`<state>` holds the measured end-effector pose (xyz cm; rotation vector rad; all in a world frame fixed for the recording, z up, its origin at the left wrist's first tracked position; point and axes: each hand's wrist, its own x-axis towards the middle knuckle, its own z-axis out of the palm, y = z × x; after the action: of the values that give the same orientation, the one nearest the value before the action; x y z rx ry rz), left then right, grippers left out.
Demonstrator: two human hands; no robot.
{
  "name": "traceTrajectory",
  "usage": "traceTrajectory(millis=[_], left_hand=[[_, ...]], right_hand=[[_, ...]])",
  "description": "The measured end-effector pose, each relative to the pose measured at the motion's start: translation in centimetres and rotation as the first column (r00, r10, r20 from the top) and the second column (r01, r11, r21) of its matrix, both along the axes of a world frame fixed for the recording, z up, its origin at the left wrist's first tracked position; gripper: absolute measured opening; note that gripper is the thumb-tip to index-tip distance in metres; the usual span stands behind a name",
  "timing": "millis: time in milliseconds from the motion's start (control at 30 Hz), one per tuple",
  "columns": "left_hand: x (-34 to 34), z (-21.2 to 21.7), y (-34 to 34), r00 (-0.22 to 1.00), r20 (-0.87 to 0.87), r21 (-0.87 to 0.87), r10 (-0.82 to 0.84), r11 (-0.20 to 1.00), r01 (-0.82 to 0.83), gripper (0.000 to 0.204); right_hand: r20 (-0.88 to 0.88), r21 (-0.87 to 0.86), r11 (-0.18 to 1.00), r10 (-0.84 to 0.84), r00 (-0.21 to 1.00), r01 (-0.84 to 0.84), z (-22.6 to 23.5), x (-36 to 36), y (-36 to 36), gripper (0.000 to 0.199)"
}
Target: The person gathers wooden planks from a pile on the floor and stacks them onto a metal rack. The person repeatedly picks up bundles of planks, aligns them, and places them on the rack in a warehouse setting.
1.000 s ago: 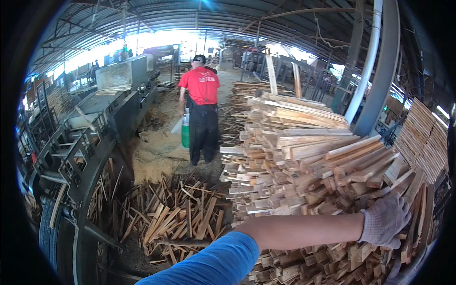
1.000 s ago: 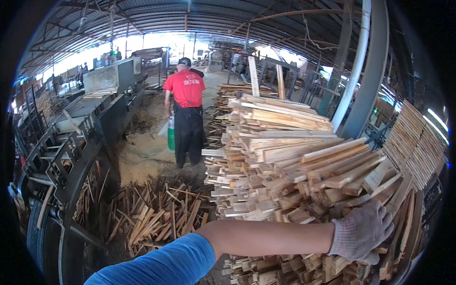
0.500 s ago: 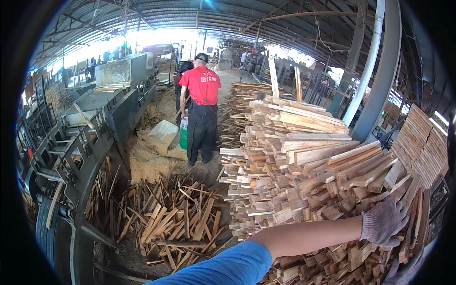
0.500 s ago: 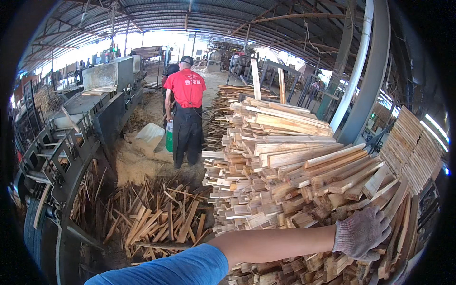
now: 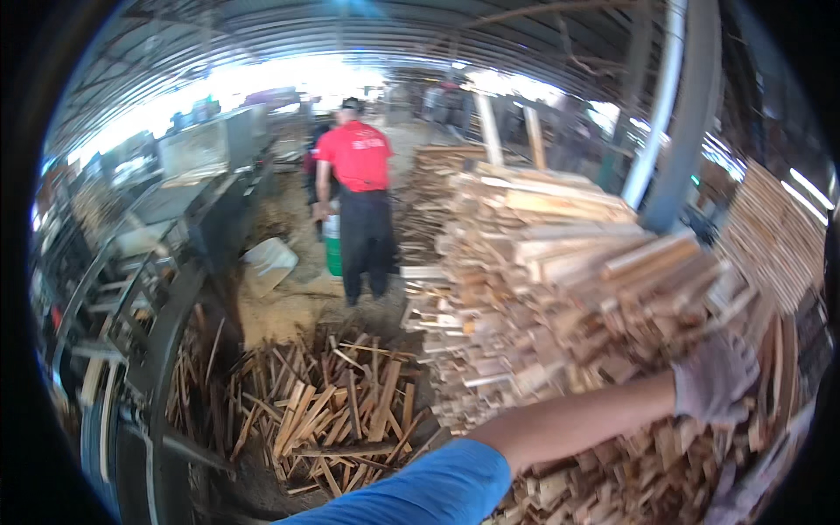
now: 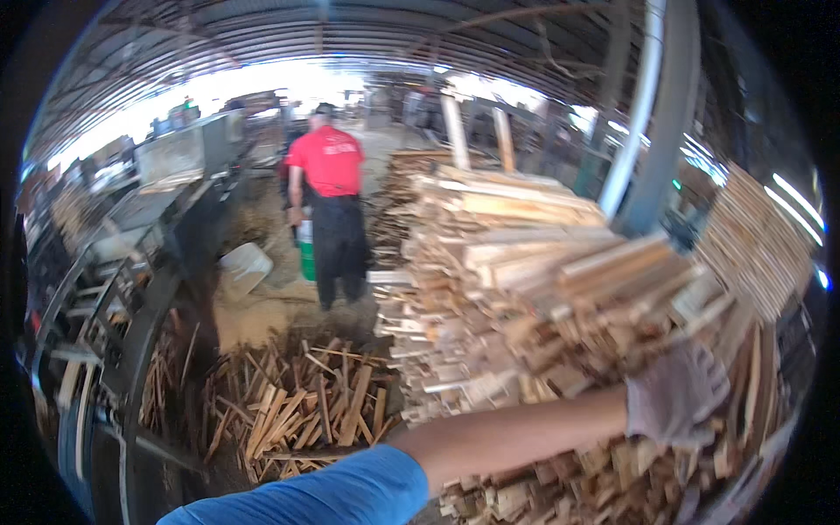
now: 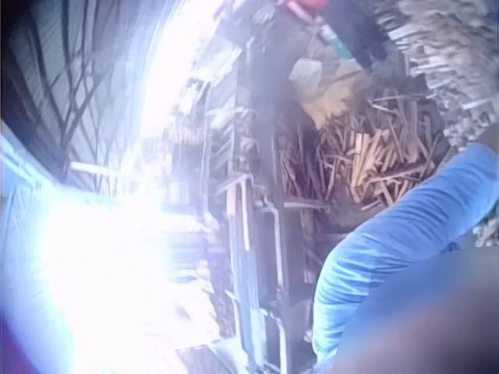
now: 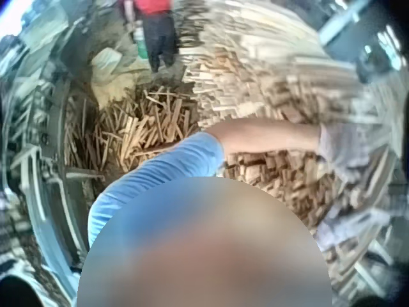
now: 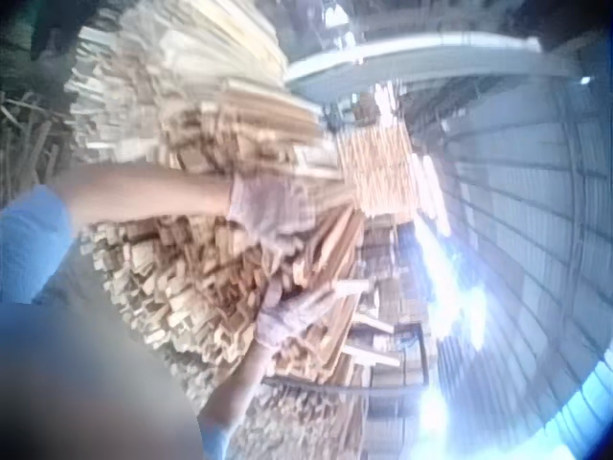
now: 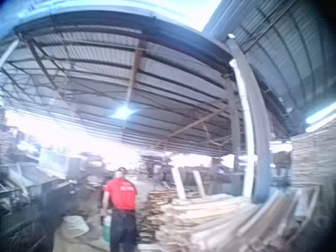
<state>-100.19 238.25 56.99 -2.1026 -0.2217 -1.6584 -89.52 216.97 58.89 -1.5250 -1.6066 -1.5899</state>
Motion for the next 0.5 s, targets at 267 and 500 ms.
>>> traceTrajectory(millis=[267, 500], left_hand=[[-1.7, 0.8, 1.0, 0.932, -0.355, -0.266, -0.071, 0.963, -0.028, 0.056], [-1.9, 1.3, 0.4, 0.792, -0.6, -0.263, 0.115, 0.906, -0.331, 0.056]], right_hand=[[-0.647, -0.356, 0.933, -0.213, 0.732, -0.043, -20.7, 0.0, -14.2, 0.081], [-0.189, -0.766, 0.574, -0.631, -0.752, -0.289, -46.0, -19.9, -46.5, 0.064]])
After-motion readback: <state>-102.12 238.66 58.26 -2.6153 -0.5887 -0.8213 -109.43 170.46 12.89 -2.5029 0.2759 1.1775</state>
